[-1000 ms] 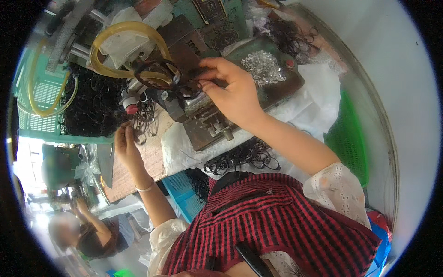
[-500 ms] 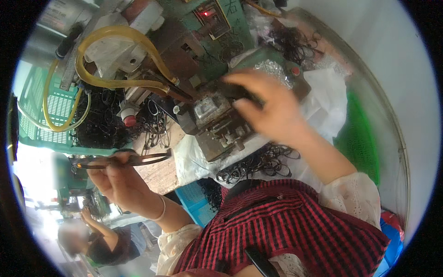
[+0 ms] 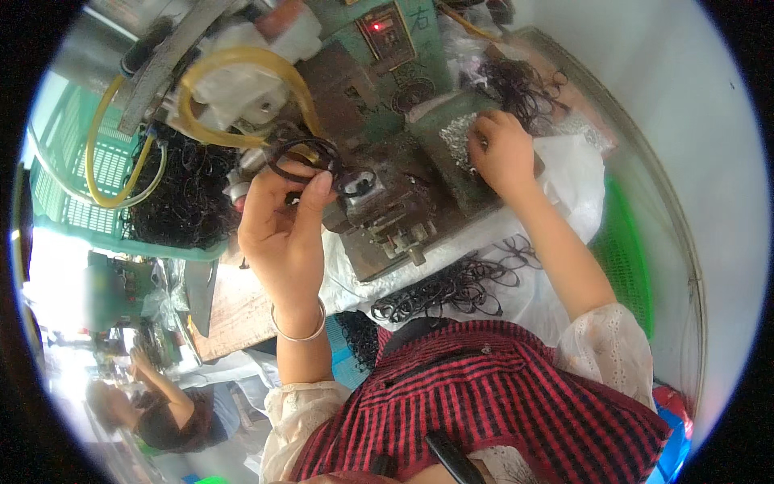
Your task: The person repeatedly picks up small metal components and dark hair ties, places them into a press machine, and removes the assembled hair accessories. The process is continuous and repetitive, with the person handling items one at a time.
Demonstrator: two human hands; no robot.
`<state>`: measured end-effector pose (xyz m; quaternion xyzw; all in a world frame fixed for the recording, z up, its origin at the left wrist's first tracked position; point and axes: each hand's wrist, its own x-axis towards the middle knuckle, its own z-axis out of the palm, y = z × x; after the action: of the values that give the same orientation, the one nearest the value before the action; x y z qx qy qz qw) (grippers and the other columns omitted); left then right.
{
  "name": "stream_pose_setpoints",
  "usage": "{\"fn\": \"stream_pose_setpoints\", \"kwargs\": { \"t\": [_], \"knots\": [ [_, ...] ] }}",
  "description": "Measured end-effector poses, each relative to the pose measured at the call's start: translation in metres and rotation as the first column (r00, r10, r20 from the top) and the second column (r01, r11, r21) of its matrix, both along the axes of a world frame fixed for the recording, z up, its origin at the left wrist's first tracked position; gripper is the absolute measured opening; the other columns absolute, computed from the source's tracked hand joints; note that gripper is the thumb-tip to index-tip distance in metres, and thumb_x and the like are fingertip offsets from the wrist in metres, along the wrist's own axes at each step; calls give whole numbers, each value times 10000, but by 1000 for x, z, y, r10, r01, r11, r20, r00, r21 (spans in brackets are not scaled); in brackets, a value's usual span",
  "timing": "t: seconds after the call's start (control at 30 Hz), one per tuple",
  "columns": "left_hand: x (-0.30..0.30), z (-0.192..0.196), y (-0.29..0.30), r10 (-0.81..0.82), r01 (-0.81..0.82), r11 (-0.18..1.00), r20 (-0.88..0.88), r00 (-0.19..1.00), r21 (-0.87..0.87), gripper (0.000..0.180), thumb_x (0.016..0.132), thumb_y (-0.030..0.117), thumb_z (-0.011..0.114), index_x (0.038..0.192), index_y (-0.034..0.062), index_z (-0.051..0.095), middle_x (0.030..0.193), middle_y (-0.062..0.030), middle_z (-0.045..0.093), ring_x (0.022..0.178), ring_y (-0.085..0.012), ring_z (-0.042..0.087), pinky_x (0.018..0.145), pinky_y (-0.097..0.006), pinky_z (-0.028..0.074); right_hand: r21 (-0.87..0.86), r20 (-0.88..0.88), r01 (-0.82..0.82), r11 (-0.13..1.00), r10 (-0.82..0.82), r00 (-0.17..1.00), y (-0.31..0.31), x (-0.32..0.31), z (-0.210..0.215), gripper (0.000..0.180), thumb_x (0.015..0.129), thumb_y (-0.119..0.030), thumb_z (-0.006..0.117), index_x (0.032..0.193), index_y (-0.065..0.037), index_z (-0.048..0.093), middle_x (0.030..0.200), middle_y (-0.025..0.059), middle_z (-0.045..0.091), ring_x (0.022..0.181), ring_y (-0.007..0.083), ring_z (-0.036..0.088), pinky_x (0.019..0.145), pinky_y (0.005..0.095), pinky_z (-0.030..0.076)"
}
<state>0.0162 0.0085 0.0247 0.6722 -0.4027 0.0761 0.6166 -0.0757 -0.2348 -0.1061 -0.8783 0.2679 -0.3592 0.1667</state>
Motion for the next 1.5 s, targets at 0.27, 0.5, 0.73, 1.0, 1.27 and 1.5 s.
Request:
{"fn": "stream_pose_setpoints", "kwargs": {
  "t": [0.27, 0.5, 0.73, 1.0, 1.27, 1.5],
  "knots": [
    [-9, -10, 11, 66, -67, 998, 133, 989, 3, 148, 839, -25, 715, 963, -20, 633, 905, -61, 670, 793, -101, 635, 668, -214, 510, 1, 51, 0, 1000, 0, 999, 5, 5, 8, 180, 850, -186, 682, 947, -35, 694, 823, 162, 677, 777, 355, 649, 709, 432, 508],
    [38, -27, 120, 804, -778, 589, 62, 591, -220, 89, 870, -7, 670, 957, -24, 663, 945, -92, 680, 846, -166, 623, 786, -270, 499, 281, 129, -35, 959, -2, 992, 14, -24, 7, 128, 864, -75, 682, 978, -19, 672, 844, 95, 710, 761, 145, 655, 723, 283, 501],
    [165, -117, 165, 360, -727, 485, 646, 673, 487, 231, 718, 102, 734, 944, 148, 735, 1120, -120, 650, 1000, -351, 565, 873, -425, 459, 300, 111, -166, 940, 138, 984, 27, -1, 23, 163, 872, -91, 656, 1026, -46, 685, 878, 133, 715, 817, 234, 689, 750, 322, 509],
    [156, -184, 158, 639, -768, 581, 433, 636, 270, 149, 877, 88, 643, 977, 36, 740, 1122, -137, 694, 976, -287, 649, 824, -354, 526, 426, 155, -58, 903, -9, 988, 16, -49, 3, 105, 900, -86, 627, 978, -17, 645, 904, 155, 708, 846, 241, 697, 773, 325, 510],
    [113, -107, 109, 338, -369, 918, -196, 920, -147, 109, 971, 63, 569, 1038, -13, 529, 979, -106, 653, 819, -138, 639, 745, -284, 588, 329, 377, -517, 790, 392, 839, 68, -19, 71, 214, 927, -1, 525, 1136, 16, 567, 954, 120, 723, 939, 235, 701, 838, 324, 527],
    [72, -107, 86, 468, -493, 853, -170, 867, -173, 111, 967, 88, 566, 1010, -14, 551, 926, -86, 613, 805, -138, 619, 693, -274, 547, 468, 479, -610, 640, 396, 784, 104, 31, 67, 422, 897, 25, 543, 1308, 48, 449, 996, 198, 700, 1031, 292, 679, 864, 354, 534]
  ]
}}
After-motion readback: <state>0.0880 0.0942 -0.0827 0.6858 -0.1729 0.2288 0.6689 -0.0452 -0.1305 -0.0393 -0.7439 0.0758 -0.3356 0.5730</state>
